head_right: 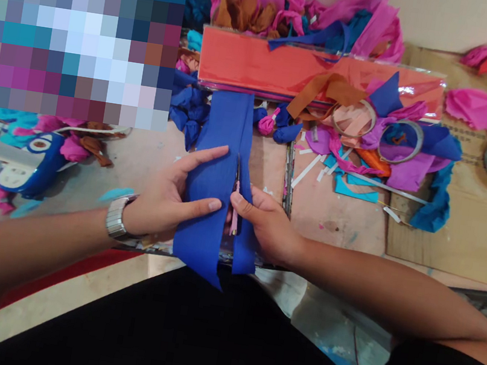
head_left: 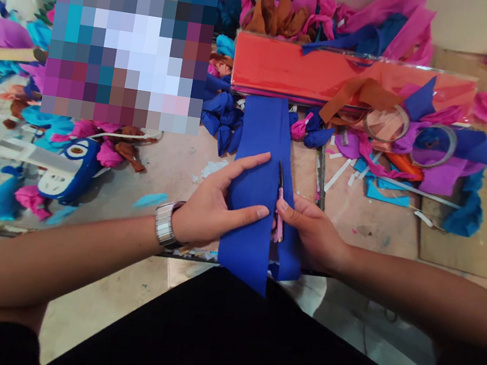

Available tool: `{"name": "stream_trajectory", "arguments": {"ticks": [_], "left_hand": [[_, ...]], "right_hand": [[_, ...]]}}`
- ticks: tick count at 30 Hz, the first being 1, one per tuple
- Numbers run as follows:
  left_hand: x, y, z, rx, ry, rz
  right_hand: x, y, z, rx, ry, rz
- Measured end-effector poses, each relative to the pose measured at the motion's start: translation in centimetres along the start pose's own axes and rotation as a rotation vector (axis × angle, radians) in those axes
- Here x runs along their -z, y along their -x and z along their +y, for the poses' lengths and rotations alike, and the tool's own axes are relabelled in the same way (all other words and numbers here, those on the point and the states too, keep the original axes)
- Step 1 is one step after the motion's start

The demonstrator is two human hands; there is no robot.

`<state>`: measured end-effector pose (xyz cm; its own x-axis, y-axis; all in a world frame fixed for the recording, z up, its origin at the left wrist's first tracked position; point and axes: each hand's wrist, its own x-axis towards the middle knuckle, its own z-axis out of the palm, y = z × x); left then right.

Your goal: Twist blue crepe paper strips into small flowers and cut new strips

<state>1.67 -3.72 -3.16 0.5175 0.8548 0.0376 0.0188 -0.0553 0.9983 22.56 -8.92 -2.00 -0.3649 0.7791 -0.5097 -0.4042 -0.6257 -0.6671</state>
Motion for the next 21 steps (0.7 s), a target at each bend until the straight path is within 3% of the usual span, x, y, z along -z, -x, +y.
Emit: {"name": "stream_trajectory", "arguments": {"ticks": [5, 8, 12, 21], "left_hand": [[0.7, -1.0, 0.0, -0.058, -0.012, 0.08], [0.8, -1.3, -0.2, -0.006, 0.06, 0.084], [0.6, -1.1, -0.2, 0.087, 0.13, 0.051], [0.5, -0.6, -0.1, 0.035, 0.016, 0.081]], "right_hand": [[0.1, 0.1, -0.1, 0.011, 0.027, -0.096], [0.1, 0.2, 0.0, 0.021, 0.041, -0.137], [0.2, 0.2, 0.2, -0.003, 0.058, -0.134], [0.1, 0.2, 0.5, -0.037, -0.017, -0.092]]}}
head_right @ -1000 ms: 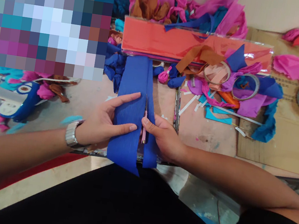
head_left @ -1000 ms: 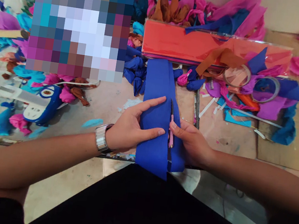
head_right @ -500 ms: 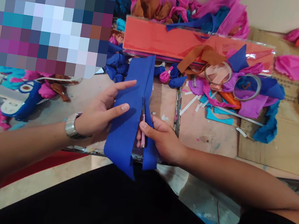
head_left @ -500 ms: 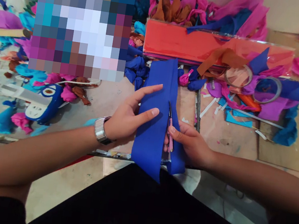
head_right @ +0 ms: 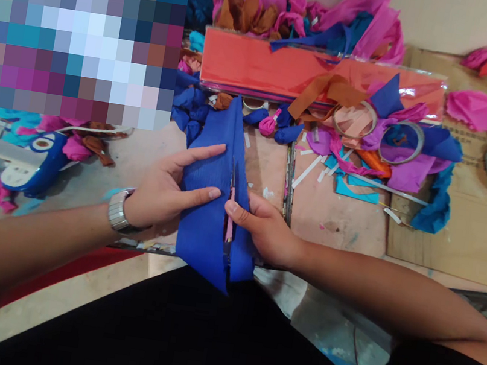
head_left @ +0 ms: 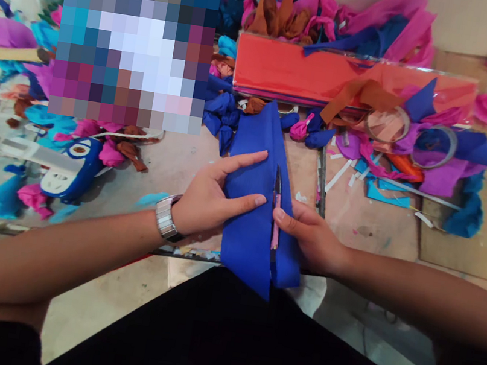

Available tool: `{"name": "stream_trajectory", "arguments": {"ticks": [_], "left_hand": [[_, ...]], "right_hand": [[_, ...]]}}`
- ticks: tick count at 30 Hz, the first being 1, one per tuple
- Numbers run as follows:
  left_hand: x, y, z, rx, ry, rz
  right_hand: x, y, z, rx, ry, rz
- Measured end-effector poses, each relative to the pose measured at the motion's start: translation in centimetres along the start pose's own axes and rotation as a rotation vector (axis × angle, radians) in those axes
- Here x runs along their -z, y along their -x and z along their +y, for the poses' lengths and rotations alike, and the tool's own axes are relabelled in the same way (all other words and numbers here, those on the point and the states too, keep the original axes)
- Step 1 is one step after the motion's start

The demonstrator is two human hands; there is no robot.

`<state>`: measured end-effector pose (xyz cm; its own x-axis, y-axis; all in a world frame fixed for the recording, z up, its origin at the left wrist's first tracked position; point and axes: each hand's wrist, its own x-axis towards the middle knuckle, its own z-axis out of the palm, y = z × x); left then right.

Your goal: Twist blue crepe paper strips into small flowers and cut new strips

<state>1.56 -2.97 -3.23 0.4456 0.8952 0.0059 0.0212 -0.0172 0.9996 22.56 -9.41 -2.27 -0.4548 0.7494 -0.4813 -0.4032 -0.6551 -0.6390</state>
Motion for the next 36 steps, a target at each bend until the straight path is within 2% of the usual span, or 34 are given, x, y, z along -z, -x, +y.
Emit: {"name": "stream_trajectory", "arguments": {"ticks": [9, 23, 36], "left_hand": [[0.13, 0.04, -0.22, -0.071, -0.062, 0.016], [0.2, -0.03, -0.49, -0.065, -0.038, -0.009], [0.07, 0.17, -0.25, -0.055, -0.046, -0.001]], "right_hand": [[0.07, 0.01, 0.02, -0.014, 0.02, -0.017], [0.07, -0.02, 0.07, -0.024, 0.056, -0.02], [0.04, -0.02, 0.23, -0.007, -0.005, 0.005]]}}
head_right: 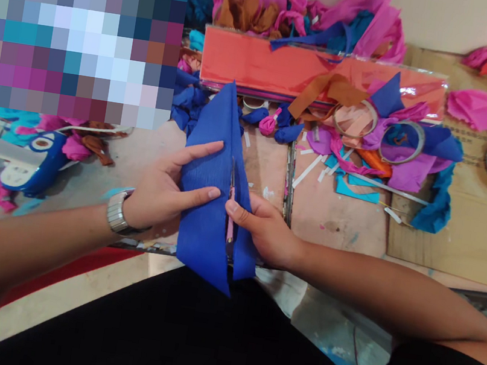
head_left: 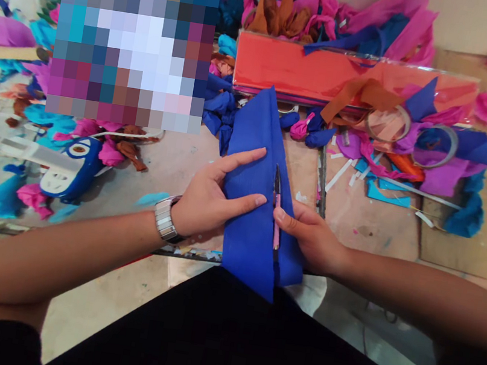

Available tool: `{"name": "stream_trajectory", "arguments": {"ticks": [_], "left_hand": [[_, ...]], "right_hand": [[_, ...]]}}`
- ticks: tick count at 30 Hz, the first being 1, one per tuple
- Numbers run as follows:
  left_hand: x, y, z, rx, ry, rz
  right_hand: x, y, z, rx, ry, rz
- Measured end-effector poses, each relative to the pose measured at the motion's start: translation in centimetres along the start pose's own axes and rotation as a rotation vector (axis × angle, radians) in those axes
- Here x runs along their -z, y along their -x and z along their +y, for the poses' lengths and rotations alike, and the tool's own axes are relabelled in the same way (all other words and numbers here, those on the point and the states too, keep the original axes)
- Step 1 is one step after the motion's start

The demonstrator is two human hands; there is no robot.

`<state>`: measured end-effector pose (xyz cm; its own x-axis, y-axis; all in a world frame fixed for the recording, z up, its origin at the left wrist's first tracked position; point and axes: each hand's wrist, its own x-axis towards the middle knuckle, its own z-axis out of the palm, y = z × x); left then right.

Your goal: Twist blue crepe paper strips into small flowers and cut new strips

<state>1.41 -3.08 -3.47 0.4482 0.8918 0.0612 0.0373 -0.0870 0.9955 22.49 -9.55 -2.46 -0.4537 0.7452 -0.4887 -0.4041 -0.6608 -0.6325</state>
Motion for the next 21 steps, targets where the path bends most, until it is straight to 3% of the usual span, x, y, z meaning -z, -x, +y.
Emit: {"name": "stream_trajectory", "arguments": {"ticks": [21], "left_hand": [[-0.1, 0.19, -0.07, -0.02, -0.029, -0.004]], "right_hand": [[-0.02, -0.04, -0.13, 0.018, -0.003, -0.006]]}}
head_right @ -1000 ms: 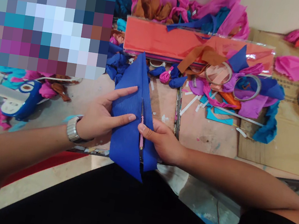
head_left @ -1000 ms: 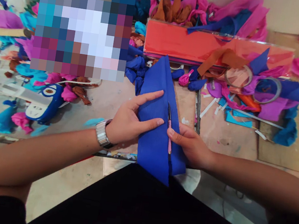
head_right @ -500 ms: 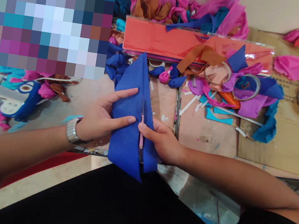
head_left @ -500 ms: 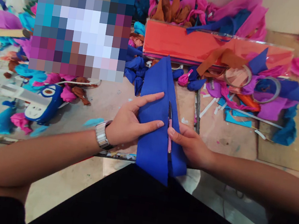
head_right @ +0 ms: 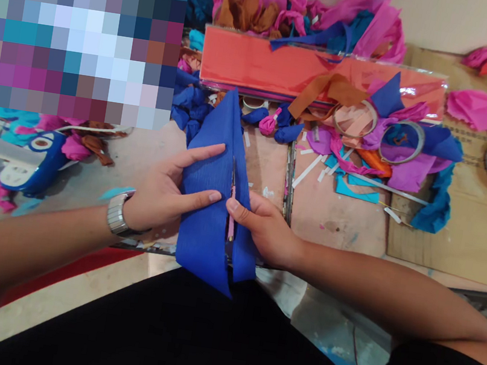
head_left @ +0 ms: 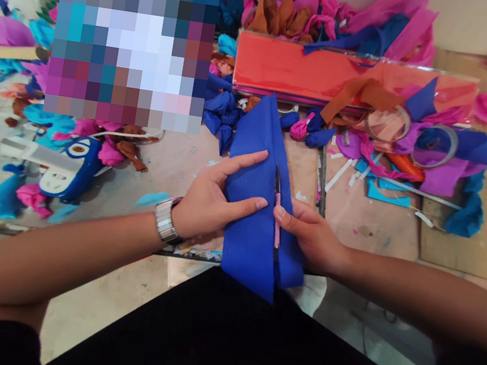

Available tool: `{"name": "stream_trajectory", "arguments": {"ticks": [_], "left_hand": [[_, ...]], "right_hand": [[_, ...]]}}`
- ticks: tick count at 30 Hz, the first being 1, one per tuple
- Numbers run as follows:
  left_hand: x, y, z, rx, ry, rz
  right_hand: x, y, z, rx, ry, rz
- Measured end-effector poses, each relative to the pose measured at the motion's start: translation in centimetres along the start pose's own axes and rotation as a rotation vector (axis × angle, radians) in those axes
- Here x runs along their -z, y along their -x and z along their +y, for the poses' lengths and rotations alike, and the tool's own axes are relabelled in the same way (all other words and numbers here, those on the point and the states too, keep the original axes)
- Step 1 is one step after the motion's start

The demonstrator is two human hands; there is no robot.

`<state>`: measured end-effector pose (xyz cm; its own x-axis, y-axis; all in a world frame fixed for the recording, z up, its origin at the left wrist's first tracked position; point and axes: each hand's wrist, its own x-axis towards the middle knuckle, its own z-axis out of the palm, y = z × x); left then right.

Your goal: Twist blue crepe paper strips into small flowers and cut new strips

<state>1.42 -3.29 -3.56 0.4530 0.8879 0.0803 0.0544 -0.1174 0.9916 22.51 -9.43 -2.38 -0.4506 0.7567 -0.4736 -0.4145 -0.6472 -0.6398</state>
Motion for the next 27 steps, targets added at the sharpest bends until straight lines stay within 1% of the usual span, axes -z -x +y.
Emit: {"name": "stream_trajectory", "arguments": {"ticks": [15, 21, 27], "left_hand": [[-0.14, 0.1, 0.08, 0.035, 0.049, -0.012], [-0.16, 0.11, 0.01, -0.007, 0.03, -0.028], [-0.24, 0.18, 0.11, -0.013, 0.02, -0.046]], "right_hand": [[-0.08, 0.03, -0.02, -0.002, -0.013, 0.018], [-0.13, 0.02, -0.21, 0.011, -0.007, 0.016], [-0.07, -0.07, -0.32, 0.016, -0.014, 0.027]]}}
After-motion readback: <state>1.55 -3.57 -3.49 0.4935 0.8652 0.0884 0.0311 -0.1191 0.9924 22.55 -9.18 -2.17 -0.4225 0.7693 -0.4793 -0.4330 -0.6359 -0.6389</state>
